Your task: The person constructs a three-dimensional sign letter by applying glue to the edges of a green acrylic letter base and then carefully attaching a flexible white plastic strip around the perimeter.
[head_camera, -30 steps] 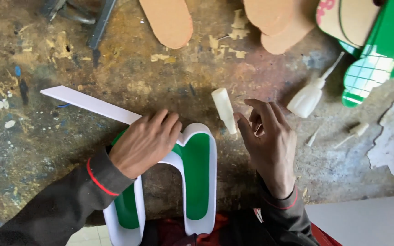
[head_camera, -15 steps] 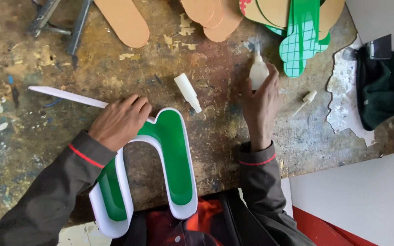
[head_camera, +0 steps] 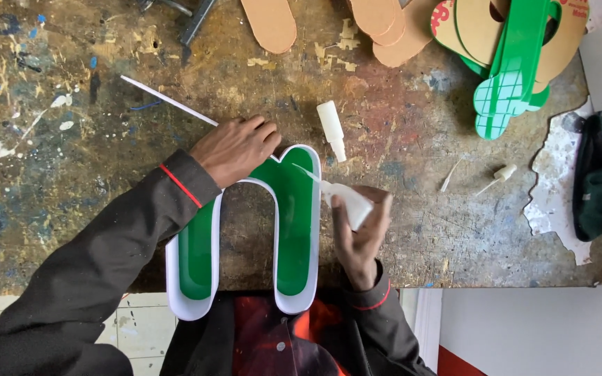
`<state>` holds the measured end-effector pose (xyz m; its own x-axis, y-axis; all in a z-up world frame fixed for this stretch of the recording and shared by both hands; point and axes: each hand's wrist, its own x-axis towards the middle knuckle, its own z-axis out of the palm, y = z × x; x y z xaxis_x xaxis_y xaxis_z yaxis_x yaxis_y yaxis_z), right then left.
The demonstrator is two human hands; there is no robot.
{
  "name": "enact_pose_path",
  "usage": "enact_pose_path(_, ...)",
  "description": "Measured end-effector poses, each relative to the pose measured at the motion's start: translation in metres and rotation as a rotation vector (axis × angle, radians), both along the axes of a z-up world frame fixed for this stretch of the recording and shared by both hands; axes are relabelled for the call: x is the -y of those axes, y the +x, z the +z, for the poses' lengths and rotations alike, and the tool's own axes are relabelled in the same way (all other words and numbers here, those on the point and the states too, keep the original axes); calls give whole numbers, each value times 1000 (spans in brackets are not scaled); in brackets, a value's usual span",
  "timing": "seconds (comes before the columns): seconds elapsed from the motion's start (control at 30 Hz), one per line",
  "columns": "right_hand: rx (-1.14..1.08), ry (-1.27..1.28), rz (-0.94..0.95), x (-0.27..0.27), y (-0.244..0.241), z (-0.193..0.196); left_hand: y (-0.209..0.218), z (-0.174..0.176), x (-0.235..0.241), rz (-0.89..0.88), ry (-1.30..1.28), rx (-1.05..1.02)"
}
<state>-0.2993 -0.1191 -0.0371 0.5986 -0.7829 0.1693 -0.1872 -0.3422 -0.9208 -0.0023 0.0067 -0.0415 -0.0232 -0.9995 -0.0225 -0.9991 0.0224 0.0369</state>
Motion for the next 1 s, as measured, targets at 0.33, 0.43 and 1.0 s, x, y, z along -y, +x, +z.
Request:
enact_pose_path(0.33,21,-216,43,-7,40,20,1,-5,4,-16,-11,47)
enact_pose_path(0.43,28,-198,24,-8,40,23,-2,0,5,-3,-11,52)
enact_pose_path(1.0,77,-245,70,-7,38,22,-1,3,5,-19,-6,46)
